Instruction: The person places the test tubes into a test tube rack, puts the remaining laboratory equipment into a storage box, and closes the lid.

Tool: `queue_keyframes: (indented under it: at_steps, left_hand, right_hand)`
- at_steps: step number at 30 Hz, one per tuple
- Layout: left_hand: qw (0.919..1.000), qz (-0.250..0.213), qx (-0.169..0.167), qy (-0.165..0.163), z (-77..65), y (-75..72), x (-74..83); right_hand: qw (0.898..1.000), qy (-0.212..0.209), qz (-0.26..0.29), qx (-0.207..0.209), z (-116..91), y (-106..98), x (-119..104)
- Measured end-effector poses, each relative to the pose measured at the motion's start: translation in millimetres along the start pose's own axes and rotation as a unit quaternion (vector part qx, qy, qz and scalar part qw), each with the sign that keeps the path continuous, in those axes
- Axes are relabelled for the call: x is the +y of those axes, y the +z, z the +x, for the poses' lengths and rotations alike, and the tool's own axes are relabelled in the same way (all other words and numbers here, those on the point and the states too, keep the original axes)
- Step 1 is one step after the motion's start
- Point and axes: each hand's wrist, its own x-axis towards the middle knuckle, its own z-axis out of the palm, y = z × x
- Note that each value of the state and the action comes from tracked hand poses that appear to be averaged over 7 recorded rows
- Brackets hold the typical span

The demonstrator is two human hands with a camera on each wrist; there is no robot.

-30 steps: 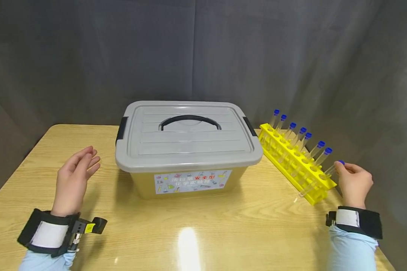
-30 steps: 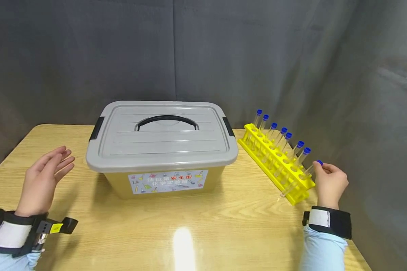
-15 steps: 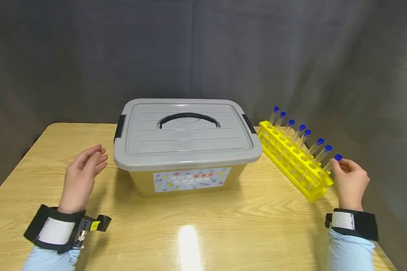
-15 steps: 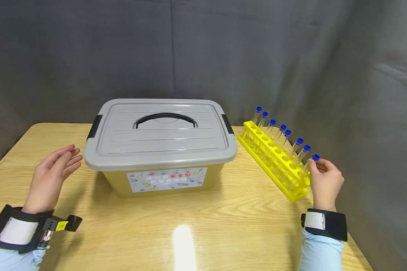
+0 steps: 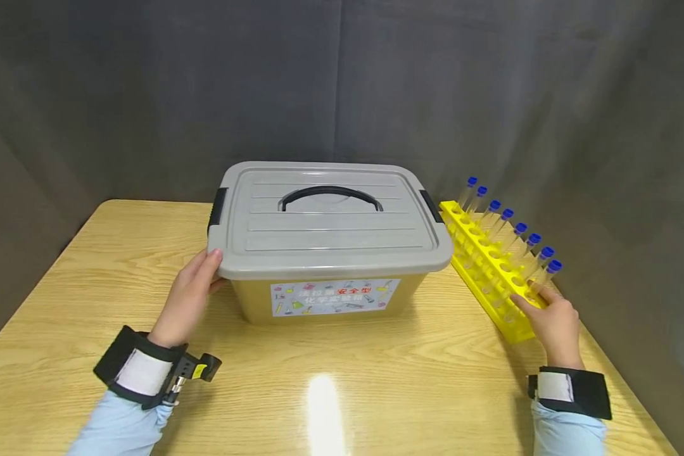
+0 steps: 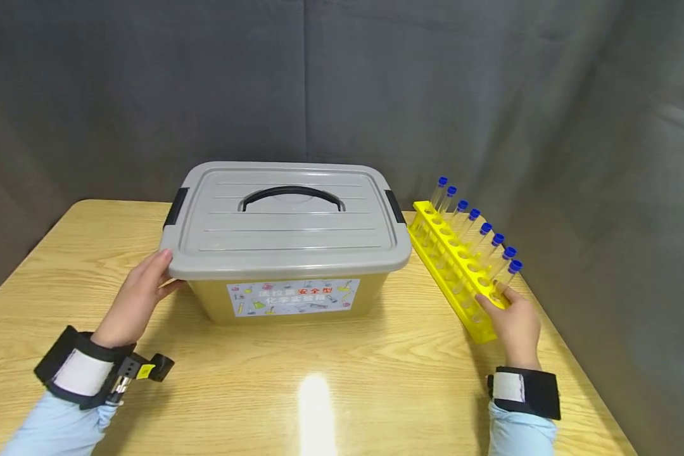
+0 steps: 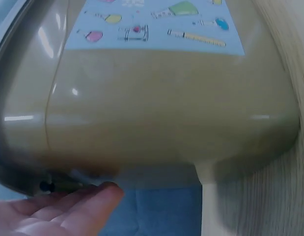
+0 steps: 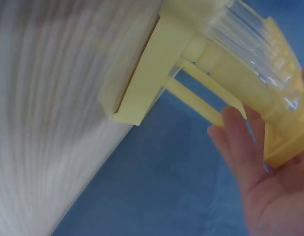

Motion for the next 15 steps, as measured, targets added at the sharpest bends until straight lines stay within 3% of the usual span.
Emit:
queue_keyframes:
  at_steps: [4, 11, 13, 15]
  left_hand:
    - [0.9998, -0.010, 0.017, -0.005, 2.8, 3.0, -2.2]
    - [0.9991, -0.026, 0.030, -0.012, 17.0, 7.4, -5.8]
    - [0.9987, -0.001, 0.050, -0.011, 17.1, 6.4, -2.2]
    - [0.9954, 0.038, 0.088, 0.006, 12.8, 5.1, 5.8]
  right_hand:
    - [1.000, -0.006, -0.007, 0.013, -6.5, 14.3, -21.1]
    - [1.000, 0.003, 0.020, -0.001, -5.8, 29.2, -53.7]
    - [0.999, 0.003, 0.033, 0.022, -11.4, 26.4, -57.3]
    - [0.996, -0.006, 0.053, 0.073, -22.2, 18.0, -62.8]
